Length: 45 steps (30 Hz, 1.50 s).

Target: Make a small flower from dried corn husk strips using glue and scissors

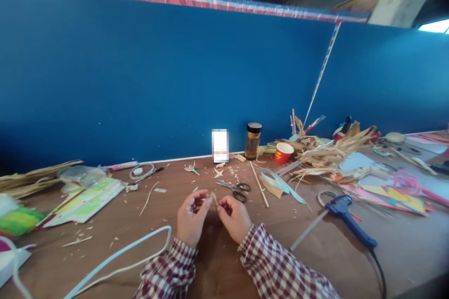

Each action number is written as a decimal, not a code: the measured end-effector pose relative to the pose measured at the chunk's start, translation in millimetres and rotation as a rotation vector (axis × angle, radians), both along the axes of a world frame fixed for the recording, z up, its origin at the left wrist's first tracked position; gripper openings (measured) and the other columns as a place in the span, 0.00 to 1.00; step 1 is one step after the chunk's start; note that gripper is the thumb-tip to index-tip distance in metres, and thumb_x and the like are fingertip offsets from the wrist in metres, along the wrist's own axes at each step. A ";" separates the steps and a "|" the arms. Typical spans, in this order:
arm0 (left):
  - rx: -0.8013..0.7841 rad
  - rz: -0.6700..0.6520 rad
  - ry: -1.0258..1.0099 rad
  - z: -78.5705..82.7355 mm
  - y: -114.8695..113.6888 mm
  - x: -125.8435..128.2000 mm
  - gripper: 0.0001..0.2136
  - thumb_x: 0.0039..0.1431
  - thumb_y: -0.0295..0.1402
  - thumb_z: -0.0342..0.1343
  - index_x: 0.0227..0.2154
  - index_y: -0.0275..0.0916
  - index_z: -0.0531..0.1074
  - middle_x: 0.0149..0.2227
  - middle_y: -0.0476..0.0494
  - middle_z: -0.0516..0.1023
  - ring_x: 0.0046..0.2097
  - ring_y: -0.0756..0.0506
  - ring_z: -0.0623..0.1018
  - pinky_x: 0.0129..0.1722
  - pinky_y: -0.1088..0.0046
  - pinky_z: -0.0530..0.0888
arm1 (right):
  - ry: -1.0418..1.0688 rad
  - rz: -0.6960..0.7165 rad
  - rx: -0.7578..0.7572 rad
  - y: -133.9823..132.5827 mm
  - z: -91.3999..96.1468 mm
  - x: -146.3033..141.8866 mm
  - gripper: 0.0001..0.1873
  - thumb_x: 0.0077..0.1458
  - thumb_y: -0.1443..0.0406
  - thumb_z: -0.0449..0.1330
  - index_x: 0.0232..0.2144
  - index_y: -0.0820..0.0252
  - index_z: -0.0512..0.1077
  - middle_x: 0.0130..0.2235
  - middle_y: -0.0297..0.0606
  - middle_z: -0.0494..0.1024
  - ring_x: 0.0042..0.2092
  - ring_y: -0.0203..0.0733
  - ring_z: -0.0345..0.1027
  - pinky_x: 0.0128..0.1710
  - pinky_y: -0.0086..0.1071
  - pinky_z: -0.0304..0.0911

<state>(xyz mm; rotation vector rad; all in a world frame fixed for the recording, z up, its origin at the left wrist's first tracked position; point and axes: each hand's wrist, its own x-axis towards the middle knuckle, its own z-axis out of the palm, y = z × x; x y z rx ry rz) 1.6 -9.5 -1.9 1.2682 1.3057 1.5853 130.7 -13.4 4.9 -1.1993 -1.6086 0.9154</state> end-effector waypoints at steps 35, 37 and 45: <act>0.378 0.058 0.587 7.8 -13.4 5.5 0.06 0.48 0.32 0.55 0.29 0.41 0.75 0.31 0.46 0.66 0.33 0.48 0.70 0.30 0.72 0.70 | 0.187 -0.023 -0.090 8.7 -10.1 1.9 0.08 0.47 0.63 0.53 0.26 0.63 0.68 0.21 0.31 0.67 0.22 0.32 0.57 0.22 0.24 0.54; 0.413 0.076 0.633 8.6 -15.1 6.0 0.06 0.49 0.31 0.55 0.30 0.42 0.75 0.31 0.46 0.64 0.33 0.48 0.69 0.31 0.72 0.70 | 0.195 -0.028 -0.071 9.3 -10.8 1.8 0.08 0.48 0.63 0.53 0.25 0.63 0.68 0.21 0.31 0.67 0.23 0.32 0.57 0.23 0.24 0.54; 0.446 0.099 0.714 7.1 -17.3 6.7 0.08 0.49 0.31 0.54 0.32 0.44 0.75 0.30 0.46 0.63 0.33 0.48 0.68 0.31 0.70 0.69 | 0.242 -0.033 -0.051 9.2 -11.7 0.6 0.08 0.48 0.63 0.54 0.26 0.62 0.68 0.24 0.33 0.70 0.26 0.34 0.61 0.26 0.26 0.58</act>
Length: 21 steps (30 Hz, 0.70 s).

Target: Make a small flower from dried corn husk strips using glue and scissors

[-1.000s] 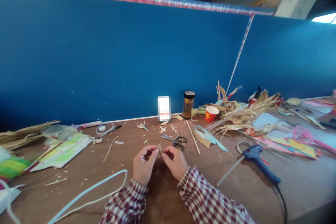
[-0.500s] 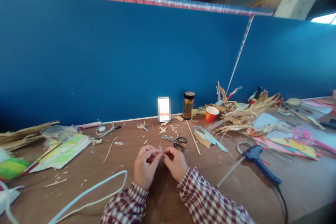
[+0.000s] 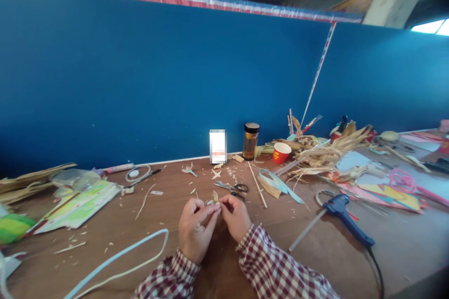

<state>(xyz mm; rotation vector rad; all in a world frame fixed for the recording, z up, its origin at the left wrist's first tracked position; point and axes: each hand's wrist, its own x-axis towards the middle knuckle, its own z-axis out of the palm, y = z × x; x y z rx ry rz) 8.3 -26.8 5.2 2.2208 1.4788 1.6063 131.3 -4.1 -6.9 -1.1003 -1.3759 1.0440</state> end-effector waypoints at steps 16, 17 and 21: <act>0.078 0.043 0.065 4.2 -3.6 4.2 0.07 0.48 0.30 0.55 0.30 0.45 0.76 0.27 0.46 0.65 0.33 0.47 0.66 0.33 0.69 0.66 | 0.072 -0.009 -0.016 -0.8 5.1 -1.2 0.08 0.48 0.62 0.54 0.25 0.62 0.68 0.24 0.33 0.70 0.26 0.34 0.62 0.28 0.26 0.59; 0.061 0.029 0.049 3.7 -3.3 4.7 0.07 0.48 0.30 0.55 0.30 0.45 0.76 0.27 0.47 0.64 0.32 0.47 0.66 0.32 0.70 0.66 | 0.072 -0.014 -0.020 -0.9 6.0 -1.3 0.07 0.47 0.63 0.55 0.25 0.62 0.68 0.24 0.33 0.70 0.26 0.34 0.62 0.27 0.26 0.59; -0.019 -0.027 -0.010 0.2 -1.8 6.2 0.06 0.49 0.31 0.55 0.30 0.43 0.76 0.26 0.47 0.65 0.32 0.47 0.67 0.31 0.70 0.66 | 0.099 -0.020 -0.039 -1.3 9.4 -2.2 0.06 0.47 0.64 0.55 0.25 0.62 0.68 0.23 0.33 0.70 0.25 0.34 0.61 0.27 0.26 0.59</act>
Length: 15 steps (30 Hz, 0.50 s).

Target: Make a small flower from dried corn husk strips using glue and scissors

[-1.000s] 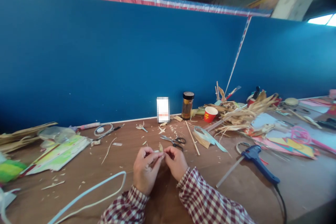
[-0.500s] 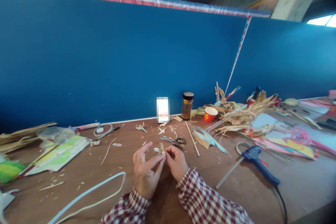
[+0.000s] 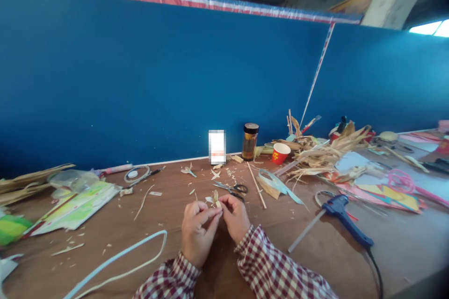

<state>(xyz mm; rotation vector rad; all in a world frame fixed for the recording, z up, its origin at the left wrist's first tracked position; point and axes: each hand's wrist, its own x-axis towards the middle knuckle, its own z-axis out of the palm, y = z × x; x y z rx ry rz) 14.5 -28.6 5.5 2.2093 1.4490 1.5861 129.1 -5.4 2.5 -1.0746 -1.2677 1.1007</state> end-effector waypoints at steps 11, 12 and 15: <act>-0.080 -0.025 -0.093 -2.3 0.5 -1.3 0.07 0.49 0.32 0.54 0.31 0.43 0.75 0.27 0.46 0.69 0.33 0.47 0.69 0.32 0.70 0.68 | 0.046 0.043 -0.017 2.6 -3.0 -0.8 0.07 0.46 0.63 0.55 0.26 0.62 0.67 0.23 0.33 0.70 0.24 0.33 0.61 0.25 0.26 0.58; -0.082 -0.029 -0.098 -2.1 0.4 -1.1 0.07 0.49 0.32 0.54 0.31 0.43 0.75 0.27 0.46 0.69 0.33 0.47 0.69 0.33 0.70 0.68 | 0.047 0.042 -0.014 2.6 -2.8 -0.7 0.07 0.46 0.63 0.55 0.26 0.62 0.67 0.23 0.33 0.70 0.25 0.33 0.61 0.25 0.26 0.59; -0.086 -0.049 -0.111 -2.0 0.3 0.2 0.07 0.49 0.32 0.54 0.30 0.43 0.75 0.27 0.46 0.69 0.33 0.47 0.69 0.33 0.70 0.69 | 0.050 0.047 -0.021 2.0 -2.0 -0.3 0.07 0.46 0.63 0.55 0.26 0.62 0.67 0.23 0.33 0.70 0.25 0.33 0.62 0.26 0.26 0.59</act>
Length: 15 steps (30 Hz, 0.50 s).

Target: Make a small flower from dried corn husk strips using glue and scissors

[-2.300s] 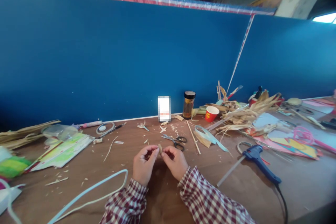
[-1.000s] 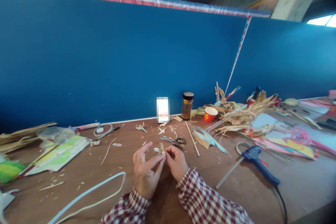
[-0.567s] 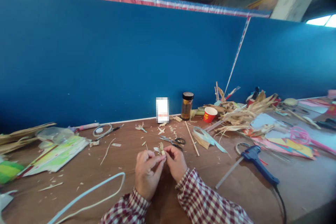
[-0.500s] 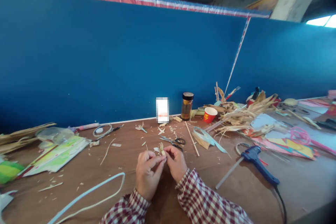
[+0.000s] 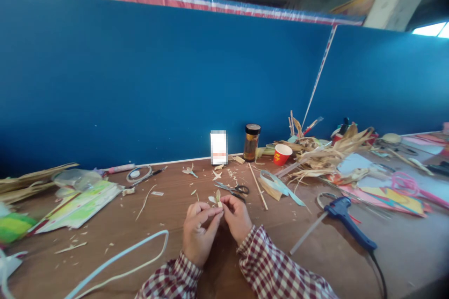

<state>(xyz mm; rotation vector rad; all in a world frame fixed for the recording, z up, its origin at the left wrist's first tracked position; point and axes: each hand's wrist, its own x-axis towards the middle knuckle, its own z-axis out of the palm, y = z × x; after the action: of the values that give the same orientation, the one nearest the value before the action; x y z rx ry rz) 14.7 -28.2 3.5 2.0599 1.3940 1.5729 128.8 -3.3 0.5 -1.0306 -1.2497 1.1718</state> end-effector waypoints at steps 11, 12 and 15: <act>-0.026 0.060 -0.264 15.8 -3.4 -11.2 0.09 0.52 0.33 0.49 0.35 0.38 0.71 0.35 0.43 0.71 0.38 0.45 0.71 0.38 0.69 0.68 | -0.036 0.042 0.046 -2.3 2.0 1.7 0.09 0.48 0.61 0.55 0.27 0.62 0.67 0.21 0.29 0.64 0.22 0.31 0.54 0.22 0.24 0.52; -0.053 0.058 -0.293 17.6 -1.7 -13.6 0.09 0.52 0.33 0.49 0.35 0.38 0.70 0.35 0.43 0.71 0.38 0.45 0.71 0.38 0.69 0.68 | -0.045 0.050 0.055 -3.6 3.2 1.5 0.08 0.48 0.61 0.55 0.27 0.62 0.67 0.20 0.29 0.64 0.22 0.31 0.54 0.22 0.24 0.51; -0.190 -0.008 -0.279 20.4 5.5 -18.8 0.10 0.51 0.34 0.51 0.35 0.37 0.71 0.35 0.42 0.72 0.37 0.45 0.72 0.35 0.71 0.69 | -0.101 0.095 0.073 -8.1 7.0 1.2 0.07 0.49 0.62 0.54 0.27 0.62 0.68 0.21 0.29 0.65 0.22 0.30 0.54 0.22 0.24 0.51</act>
<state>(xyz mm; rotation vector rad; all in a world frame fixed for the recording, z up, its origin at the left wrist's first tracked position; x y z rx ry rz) -4.1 -22.8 23.8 1.6642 1.3706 1.5838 130.0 -11.5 7.6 -0.9954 -1.4238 1.1491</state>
